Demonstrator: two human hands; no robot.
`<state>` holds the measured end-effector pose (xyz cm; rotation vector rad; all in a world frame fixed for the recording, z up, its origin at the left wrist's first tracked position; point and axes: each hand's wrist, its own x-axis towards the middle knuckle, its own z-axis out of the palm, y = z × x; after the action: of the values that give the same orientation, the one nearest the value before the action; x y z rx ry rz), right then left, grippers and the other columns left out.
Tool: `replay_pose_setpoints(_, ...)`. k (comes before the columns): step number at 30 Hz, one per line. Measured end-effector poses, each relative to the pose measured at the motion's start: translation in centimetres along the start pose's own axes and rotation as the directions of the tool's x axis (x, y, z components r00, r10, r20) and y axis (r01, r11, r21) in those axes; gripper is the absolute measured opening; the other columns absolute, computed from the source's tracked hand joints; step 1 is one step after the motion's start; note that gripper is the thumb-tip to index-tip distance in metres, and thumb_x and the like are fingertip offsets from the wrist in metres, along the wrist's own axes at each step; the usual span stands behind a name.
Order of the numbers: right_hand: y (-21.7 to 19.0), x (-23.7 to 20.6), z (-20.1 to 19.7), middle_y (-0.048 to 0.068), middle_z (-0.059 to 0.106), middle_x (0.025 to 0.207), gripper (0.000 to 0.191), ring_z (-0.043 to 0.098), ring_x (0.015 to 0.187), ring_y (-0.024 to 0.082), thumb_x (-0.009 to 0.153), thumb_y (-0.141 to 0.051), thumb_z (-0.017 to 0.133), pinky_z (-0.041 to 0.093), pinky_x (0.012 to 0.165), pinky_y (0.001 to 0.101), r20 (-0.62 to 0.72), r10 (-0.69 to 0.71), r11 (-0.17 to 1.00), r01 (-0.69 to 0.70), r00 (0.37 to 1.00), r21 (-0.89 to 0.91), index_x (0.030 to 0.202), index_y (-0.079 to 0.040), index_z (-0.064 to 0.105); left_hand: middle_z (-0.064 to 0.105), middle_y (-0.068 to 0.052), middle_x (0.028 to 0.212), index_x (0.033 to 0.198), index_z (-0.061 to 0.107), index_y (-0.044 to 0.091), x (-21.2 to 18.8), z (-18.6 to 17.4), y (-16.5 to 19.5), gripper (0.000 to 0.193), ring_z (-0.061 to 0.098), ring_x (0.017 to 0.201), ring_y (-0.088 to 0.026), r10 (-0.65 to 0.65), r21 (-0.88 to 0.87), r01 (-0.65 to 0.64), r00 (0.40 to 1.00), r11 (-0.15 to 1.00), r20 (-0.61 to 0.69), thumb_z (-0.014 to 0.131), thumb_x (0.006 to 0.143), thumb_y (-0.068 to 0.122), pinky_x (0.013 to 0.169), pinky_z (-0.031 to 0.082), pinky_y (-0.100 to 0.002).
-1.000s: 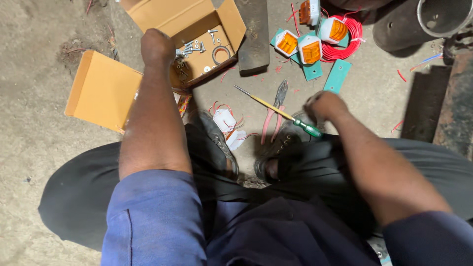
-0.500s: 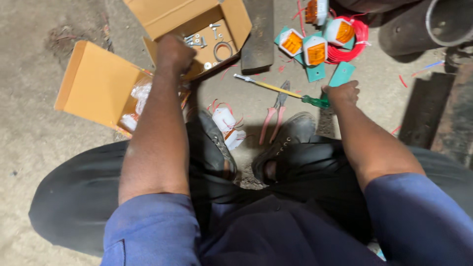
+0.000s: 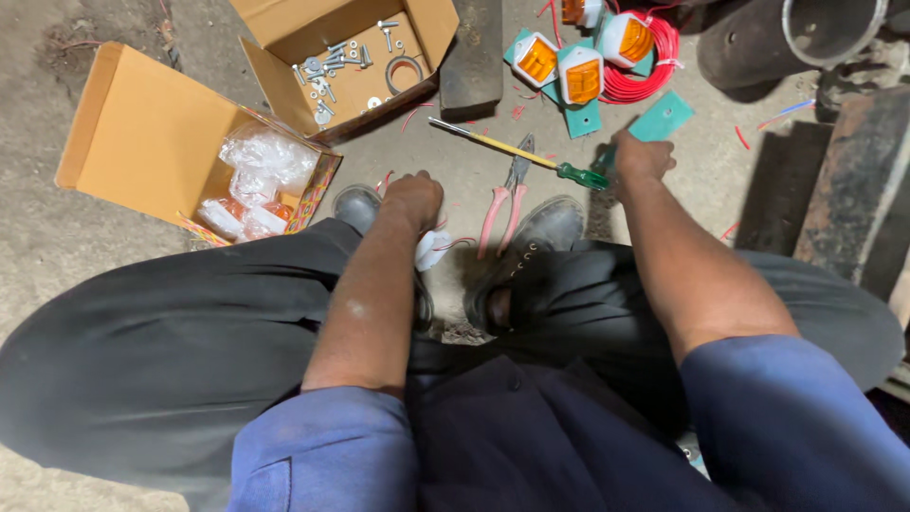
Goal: The person sits on the floor and assembles small electrical indicator lights. They use a screwdriver to tighten screws on the light housing, attach red wires, and secure the components onto a green metal plate. The person handles multiple units one by one, using pliers to strip and cut wires as needed.
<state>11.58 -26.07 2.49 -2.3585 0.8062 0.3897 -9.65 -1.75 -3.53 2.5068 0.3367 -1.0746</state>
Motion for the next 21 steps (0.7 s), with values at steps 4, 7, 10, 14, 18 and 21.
replay_pose_setpoints(4,-0.9,-0.6,0.2,0.024,0.049,0.131,0.07,0.062,0.114,0.036,0.072,-0.025,0.085,0.052,0.099,0.045,-0.024,-0.322,0.924,0.319,0.947,0.209,0.128,0.003,0.053,0.06,-0.016,0.141,0.125,0.072,0.006,0.1,1.2,0.6,0.035,0.057,0.131,-0.035,0.045,0.093,-0.046,0.999,0.995,0.01,0.066,0.093,0.016,0.104,0.05,-0.046)
replay_pose_setpoints(7,-2.1,-1.6,0.8,0.023,0.052,0.126,0.065,0.06,0.111,0.035,0.074,-0.024,0.087,0.05,0.099,0.0439,-0.028,-0.574,0.801,0.568,0.818,0.189,0.124,0.002,0.056,0.056,-0.014,0.144,0.127,0.069,0.004,0.0,0.9,0.8,0.036,0.053,0.134,-0.034,0.036,0.113,-0.041,0.998,0.993,0.049,0.064,0.093,0.015,0.105,0.048,-0.046)
replay_pose_setpoints(10,-2.6,-3.2,1.1,0.022,0.056,0.124,0.059,0.058,0.115,0.035,0.076,-0.025,0.089,0.048,0.104,0.0449,0.065,-0.698,0.715,0.689,0.713,0.116,0.12,0.001,0.06,0.059,-0.013,0.142,0.125,0.07,0.006,-0.5,0.3,0.9,0.036,0.053,0.133,-0.032,0.047,0.193,-0.055,0.998,0.98,0.049,0.065,0.092,0.02,0.106,0.047,-0.045)
replay_pose_setpoints(14,-2.3,-5.0,1.2,0.021,0.06,0.119,0.058,0.063,0.108,0.032,0.073,-0.023,0.091,0.052,0.095,0.0423,0.217,-0.731,0.681,0.711,0.647,0.174,0.118,0.001,0.063,0.07,-0.013,0.126,0.112,0.078,0.011,-0.3,-0.6,0.3,0.03,0.061,0.125,-0.031,0.033,0.185,-0.04,0.998,0.982,0.044,0.073,0.087,0.027,0.1,0.052,-0.042)
replay_pose_setpoints(18,-1.8,-5.9,1.1,0.017,0.069,0.11,0.057,0.071,0.096,0.026,0.073,-0.022,0.088,0.058,0.084,0.0361,0.397,-0.659,0.741,0.641,0.639,0.198,0.118,0.002,0.063,0.075,-0.019,0.104,0.101,0.08,0.01,0.7,-2.3,-2.1,0.021,0.072,0.096,-0.035,0.041,-0.072,-0.044,0.998,0.996,-0.04,0.079,0.081,0.016,0.082,0.056,-0.042)
replay_pose_setpoints(21,-2.0,-6.4,1.5,0.016,0.071,0.11,0.065,0.072,0.095,0.024,0.075,-0.019,0.083,0.059,0.081,0.0333,0.488,-0.632,0.763,0.591,0.602,0.26,0.129,0.002,0.055,0.075,-0.02,0.093,0.095,0.077,0.005,1.1,-5.4,-3.0,0.018,0.07,0.082,-0.03,0.084,-0.441,-0.142,0.985,0.886,-0.148,0.081,0.084,0.019,0.072,0.055,-0.04)
